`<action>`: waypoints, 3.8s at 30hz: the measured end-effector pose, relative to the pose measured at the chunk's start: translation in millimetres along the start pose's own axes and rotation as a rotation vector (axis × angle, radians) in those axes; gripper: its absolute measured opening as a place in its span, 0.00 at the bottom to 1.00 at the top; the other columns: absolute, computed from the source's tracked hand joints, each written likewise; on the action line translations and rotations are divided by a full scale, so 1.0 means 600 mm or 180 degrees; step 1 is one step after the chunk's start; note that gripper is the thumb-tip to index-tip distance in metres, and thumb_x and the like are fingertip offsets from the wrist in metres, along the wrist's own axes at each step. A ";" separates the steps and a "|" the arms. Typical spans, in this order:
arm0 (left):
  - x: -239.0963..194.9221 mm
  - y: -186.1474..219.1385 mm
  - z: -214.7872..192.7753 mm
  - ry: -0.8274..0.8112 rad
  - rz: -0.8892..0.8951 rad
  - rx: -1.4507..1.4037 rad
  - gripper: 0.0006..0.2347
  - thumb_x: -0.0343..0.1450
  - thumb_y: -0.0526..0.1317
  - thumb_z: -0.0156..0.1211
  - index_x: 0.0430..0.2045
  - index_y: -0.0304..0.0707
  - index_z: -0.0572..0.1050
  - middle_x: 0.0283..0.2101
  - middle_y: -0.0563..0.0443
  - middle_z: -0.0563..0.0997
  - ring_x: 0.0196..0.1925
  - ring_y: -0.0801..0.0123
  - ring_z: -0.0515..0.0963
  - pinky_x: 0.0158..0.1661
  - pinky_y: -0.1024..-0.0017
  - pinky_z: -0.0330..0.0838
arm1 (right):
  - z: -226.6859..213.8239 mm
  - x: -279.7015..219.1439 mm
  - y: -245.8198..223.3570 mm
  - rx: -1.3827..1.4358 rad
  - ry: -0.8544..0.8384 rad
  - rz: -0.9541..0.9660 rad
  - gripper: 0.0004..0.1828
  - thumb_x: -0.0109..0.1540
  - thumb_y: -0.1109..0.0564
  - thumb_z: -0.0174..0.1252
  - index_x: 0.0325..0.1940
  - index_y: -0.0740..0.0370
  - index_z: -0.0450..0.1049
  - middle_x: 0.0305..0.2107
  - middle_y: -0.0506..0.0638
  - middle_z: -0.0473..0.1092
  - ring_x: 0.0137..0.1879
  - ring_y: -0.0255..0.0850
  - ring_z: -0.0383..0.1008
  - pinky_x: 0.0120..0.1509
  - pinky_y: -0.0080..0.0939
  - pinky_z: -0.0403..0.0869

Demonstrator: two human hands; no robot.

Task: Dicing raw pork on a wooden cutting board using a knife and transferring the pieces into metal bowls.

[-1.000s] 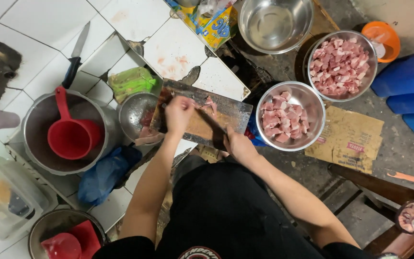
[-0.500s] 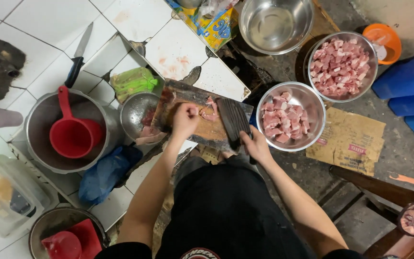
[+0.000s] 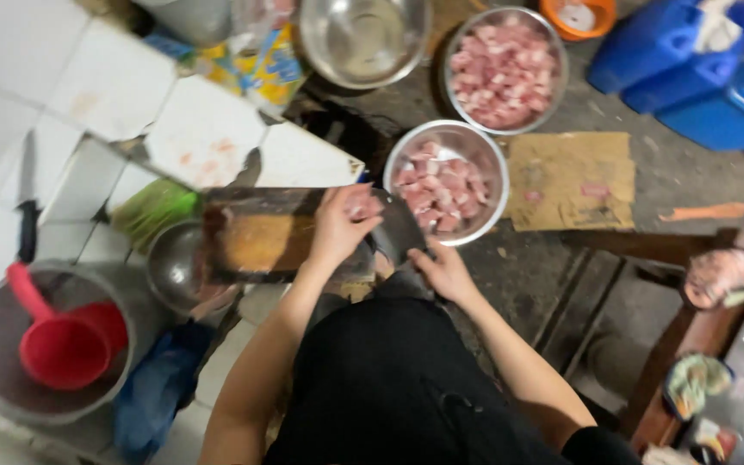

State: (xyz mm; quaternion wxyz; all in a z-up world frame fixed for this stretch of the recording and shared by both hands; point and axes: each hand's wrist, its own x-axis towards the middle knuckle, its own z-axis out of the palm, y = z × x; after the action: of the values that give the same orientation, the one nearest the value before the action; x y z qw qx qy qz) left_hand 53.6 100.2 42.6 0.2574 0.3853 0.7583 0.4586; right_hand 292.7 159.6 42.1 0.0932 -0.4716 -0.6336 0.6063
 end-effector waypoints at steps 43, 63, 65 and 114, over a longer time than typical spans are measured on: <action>-0.135 -0.255 -0.279 0.2645 -0.0656 -0.1575 0.27 0.72 0.38 0.69 0.62 0.20 0.66 0.65 0.18 0.67 0.65 0.34 0.71 0.64 0.49 0.67 | 0.125 0.056 -0.023 -0.3419 -0.0271 -0.1232 0.13 0.68 0.42 0.53 0.46 0.52 0.71 0.31 0.61 0.77 0.41 0.64 0.79 0.44 0.65 0.77; -0.257 -0.509 -0.360 -0.0405 0.1467 0.3199 0.17 0.66 0.52 0.61 0.41 0.41 0.77 0.42 0.46 0.83 0.41 0.56 0.85 0.41 0.63 0.78 | 0.193 -0.005 -0.130 -0.3339 -0.0432 -0.0058 0.21 0.68 0.43 0.47 0.59 0.56 0.69 0.35 0.74 0.77 0.49 0.69 0.78 0.56 0.66 0.76; -0.252 -0.481 -0.362 -0.0336 0.0718 0.2734 0.22 0.67 0.57 0.58 0.44 0.39 0.77 0.44 0.43 0.82 0.46 0.51 0.83 0.44 0.59 0.78 | 0.193 -0.010 -0.131 -0.3316 -0.0415 -0.0038 0.21 0.68 0.42 0.47 0.59 0.55 0.69 0.35 0.73 0.77 0.50 0.69 0.78 0.56 0.66 0.77; -0.130 -0.550 -0.386 -0.0621 -0.1753 0.2405 0.24 0.57 0.56 0.74 0.46 0.56 0.79 0.46 0.50 0.86 0.53 0.54 0.84 0.49 0.56 0.76 | 0.172 0.015 -0.087 -0.3348 -0.0281 -0.0510 0.16 0.68 0.43 0.51 0.48 0.58 0.68 0.29 0.69 0.76 0.44 0.66 0.80 0.48 0.65 0.78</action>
State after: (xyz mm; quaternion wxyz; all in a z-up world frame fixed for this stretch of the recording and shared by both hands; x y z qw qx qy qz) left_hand -189.1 -172.0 -146.1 0.2813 0.2778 0.9181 0.0273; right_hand 191.8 105.2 57.0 -0.1365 -0.3788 -0.8893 0.2170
